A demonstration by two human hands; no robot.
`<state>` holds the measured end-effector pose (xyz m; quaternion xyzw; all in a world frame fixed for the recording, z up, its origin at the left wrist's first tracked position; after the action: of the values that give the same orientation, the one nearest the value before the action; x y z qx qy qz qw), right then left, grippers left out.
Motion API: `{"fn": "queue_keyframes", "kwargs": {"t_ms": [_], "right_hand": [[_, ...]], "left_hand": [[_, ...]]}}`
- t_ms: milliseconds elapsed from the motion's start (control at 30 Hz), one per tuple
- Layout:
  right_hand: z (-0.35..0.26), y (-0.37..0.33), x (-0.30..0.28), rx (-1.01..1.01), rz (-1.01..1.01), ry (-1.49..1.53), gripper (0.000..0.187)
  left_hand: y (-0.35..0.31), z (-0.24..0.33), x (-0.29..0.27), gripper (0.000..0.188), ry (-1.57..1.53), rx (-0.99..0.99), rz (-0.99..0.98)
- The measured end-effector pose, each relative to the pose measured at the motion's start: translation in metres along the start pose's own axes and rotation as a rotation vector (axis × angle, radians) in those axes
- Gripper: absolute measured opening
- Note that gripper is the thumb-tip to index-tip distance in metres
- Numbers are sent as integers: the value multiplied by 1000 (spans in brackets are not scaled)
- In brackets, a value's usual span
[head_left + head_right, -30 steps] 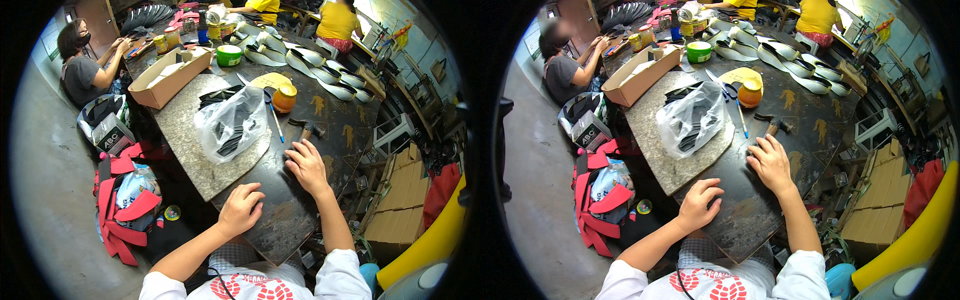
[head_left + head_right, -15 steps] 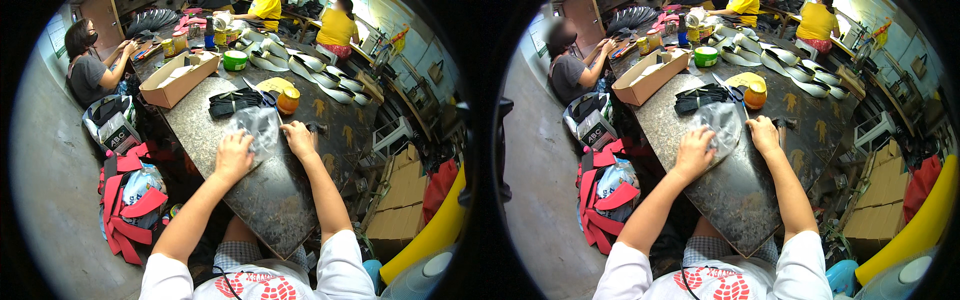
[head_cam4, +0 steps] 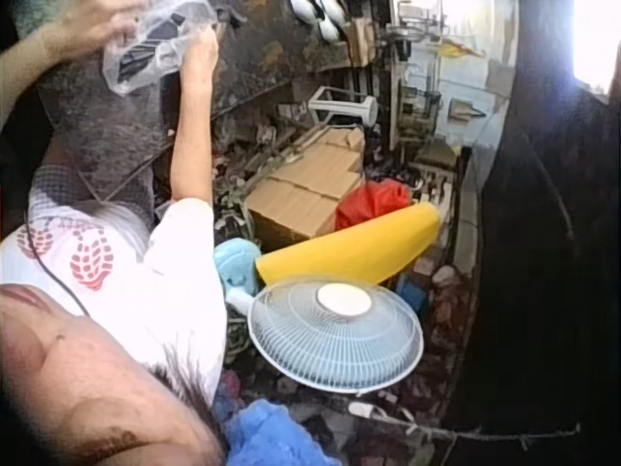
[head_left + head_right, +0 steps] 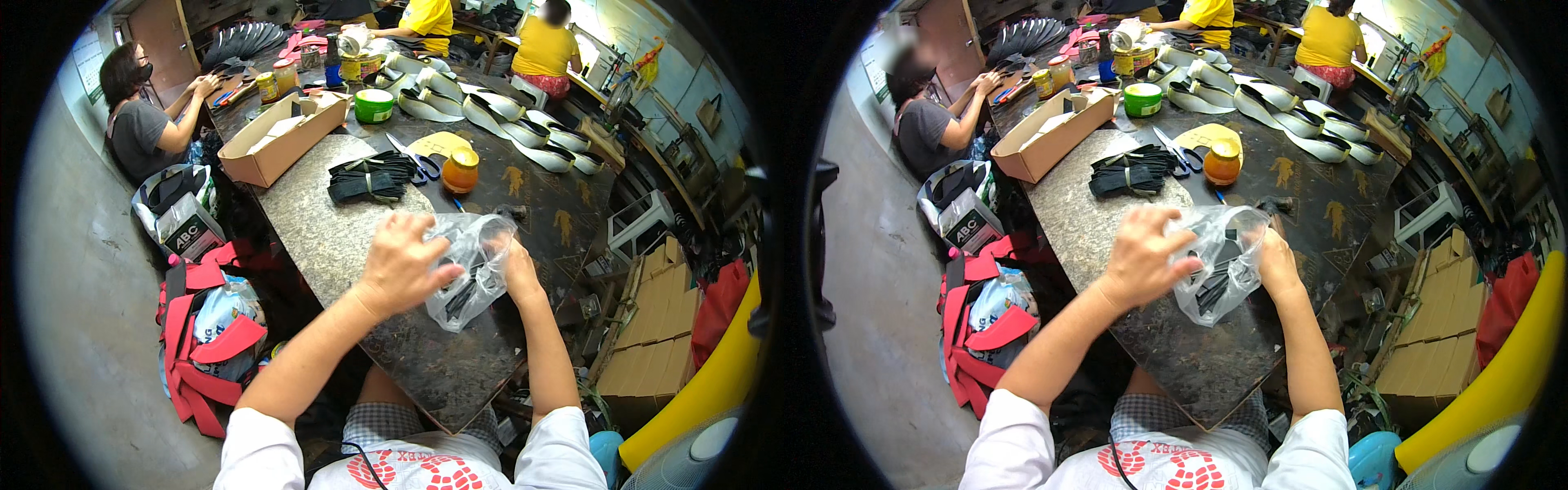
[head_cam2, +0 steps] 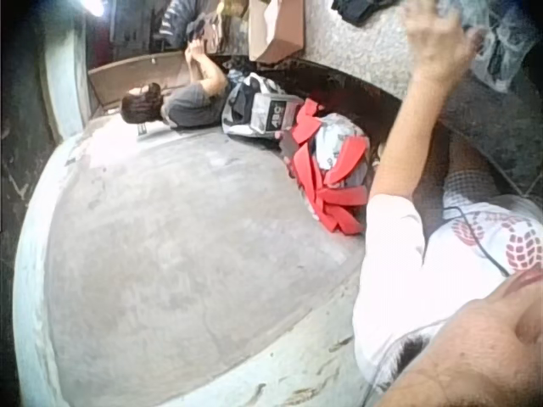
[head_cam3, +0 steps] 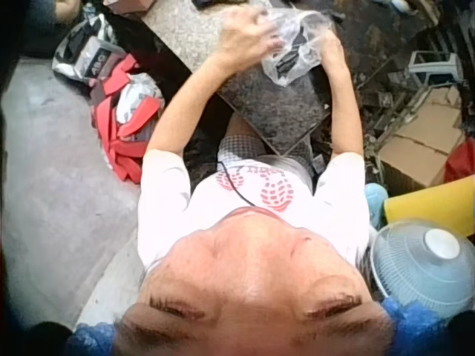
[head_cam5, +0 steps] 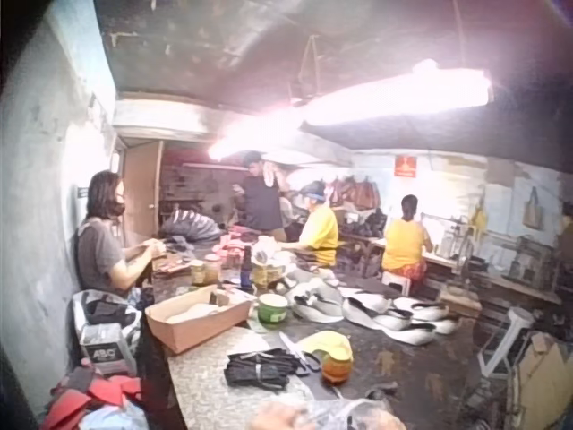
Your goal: The person unpacks black material strips from a plastic bag and places them on a workbench. They then use a pen and a cardboard template to mark measurements on the strips. The person handles multiple strips and templates during the process.
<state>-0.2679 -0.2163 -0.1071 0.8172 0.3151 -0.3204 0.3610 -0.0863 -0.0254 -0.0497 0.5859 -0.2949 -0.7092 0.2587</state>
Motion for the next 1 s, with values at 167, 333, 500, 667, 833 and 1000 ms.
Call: {"fn": "queue_keyframes", "kwargs": {"t_ms": [167,333,500,667,833,1000], "right_hand": [[1,-6,3,115,33,-107,15],[-8,-25,-13,232,144,-195,25],[-11,-68,-51,457,411,450,28],[-34,-114,-50,459,287,437,25],[-62,-123,-48,332,340,526,26],[-93,-96,-71,-126,514,139,10]], "left_hand": [[20,-109,26,39,167,-309,95],[9,-162,43,79,277,-597,-334],[-9,-116,21,78,379,-594,-429],[-38,-48,-8,64,441,-567,-408],[-65,-5,-26,65,394,-483,-300],[-84,-9,-38,43,130,-569,-277]]}}
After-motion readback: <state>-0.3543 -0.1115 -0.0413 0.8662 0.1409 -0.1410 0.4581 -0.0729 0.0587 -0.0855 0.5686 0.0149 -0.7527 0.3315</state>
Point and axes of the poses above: each hand's wrist, its own y-axis towards the middle knuckle, its own x-axis out of the palm, z = x × y, the point moved 2 cm from there along y, towards the middle knuckle, and after that the axes turned 3 degrees about y, right-handed, at the moved point
